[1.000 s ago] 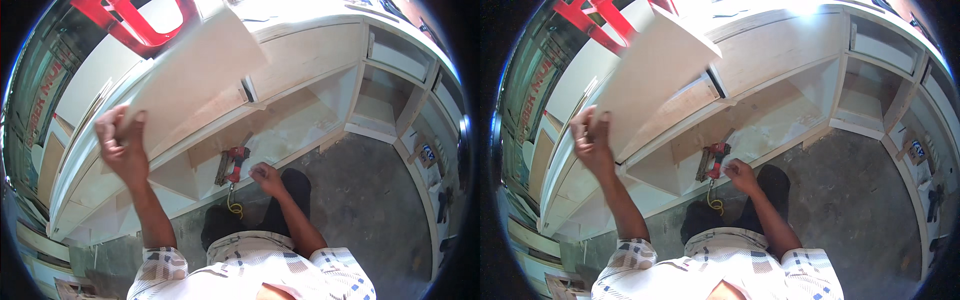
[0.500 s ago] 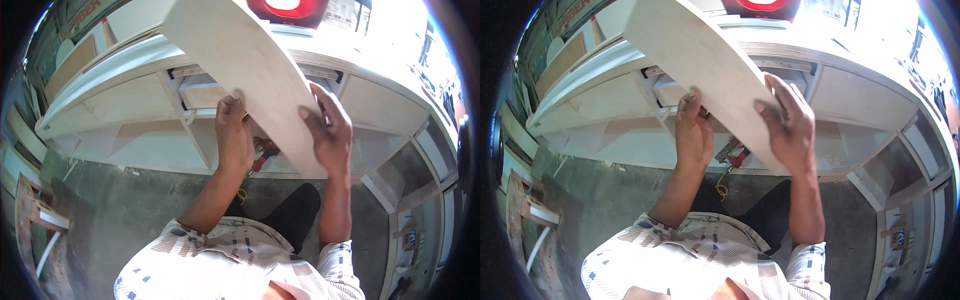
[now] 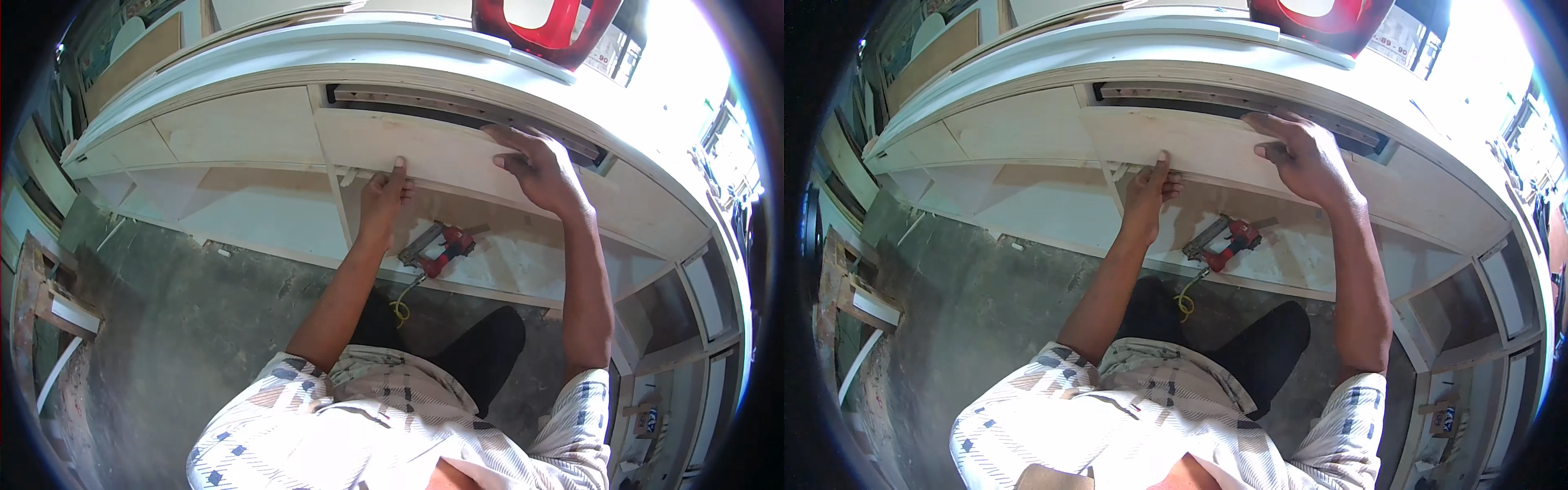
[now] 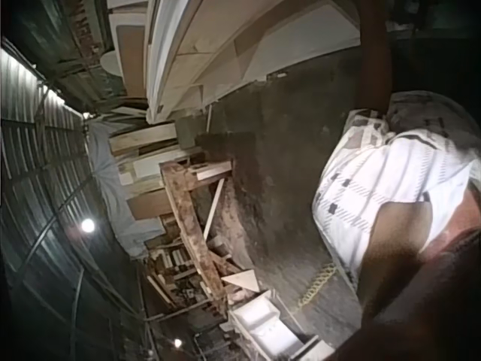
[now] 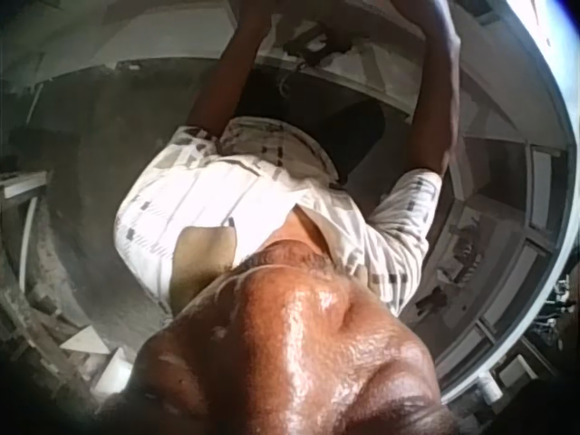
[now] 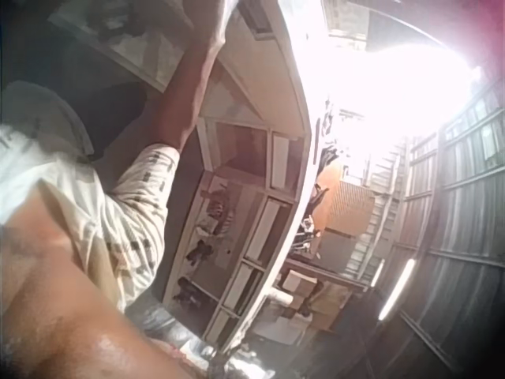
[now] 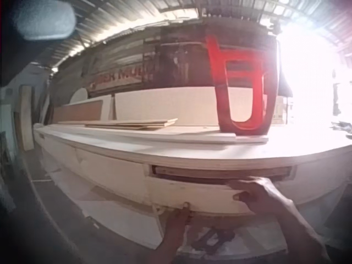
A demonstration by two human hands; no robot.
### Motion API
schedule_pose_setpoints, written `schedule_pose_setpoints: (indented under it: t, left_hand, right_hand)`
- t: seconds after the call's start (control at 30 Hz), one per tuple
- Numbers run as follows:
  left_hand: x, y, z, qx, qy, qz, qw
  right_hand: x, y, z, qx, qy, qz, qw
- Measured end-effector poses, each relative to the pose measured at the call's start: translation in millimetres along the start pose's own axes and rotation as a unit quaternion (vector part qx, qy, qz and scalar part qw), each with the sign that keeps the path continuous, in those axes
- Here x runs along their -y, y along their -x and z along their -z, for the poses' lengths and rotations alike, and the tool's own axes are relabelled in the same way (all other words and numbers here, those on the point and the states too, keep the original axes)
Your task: The person builds a drawer by hammering a piece of wood at a workbench and then installing the drawer and its face into a cabinet using a nail gun.
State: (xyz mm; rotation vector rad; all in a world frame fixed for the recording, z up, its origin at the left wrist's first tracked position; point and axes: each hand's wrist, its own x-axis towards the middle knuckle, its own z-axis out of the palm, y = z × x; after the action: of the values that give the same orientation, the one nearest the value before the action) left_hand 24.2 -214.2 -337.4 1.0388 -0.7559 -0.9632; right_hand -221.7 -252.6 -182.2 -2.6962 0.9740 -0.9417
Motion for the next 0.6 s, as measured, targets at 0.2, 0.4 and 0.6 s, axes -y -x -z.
schedule_pose_setpoints:
  t: [0.2, 0.4, 0.6]
  left_hand:
    - [14, -23, -7, -0.021, -0.064, -0.027, 0.997]
    - [19, -29, 18, -0.075, -0.144, -0.043, 0.986]
    - [19, -30, -2, -0.052, -0.202, -0.071, 0.975]
  right_hand:
    - [-29, 5, -17, -0.022, 0.006, -0.025, 0.999]
    - [-50, -5, -53, -0.077, 0.171, 0.117, 0.975]
    - [-58, 12, -64, -0.213, 0.165, 0.077, 0.960]
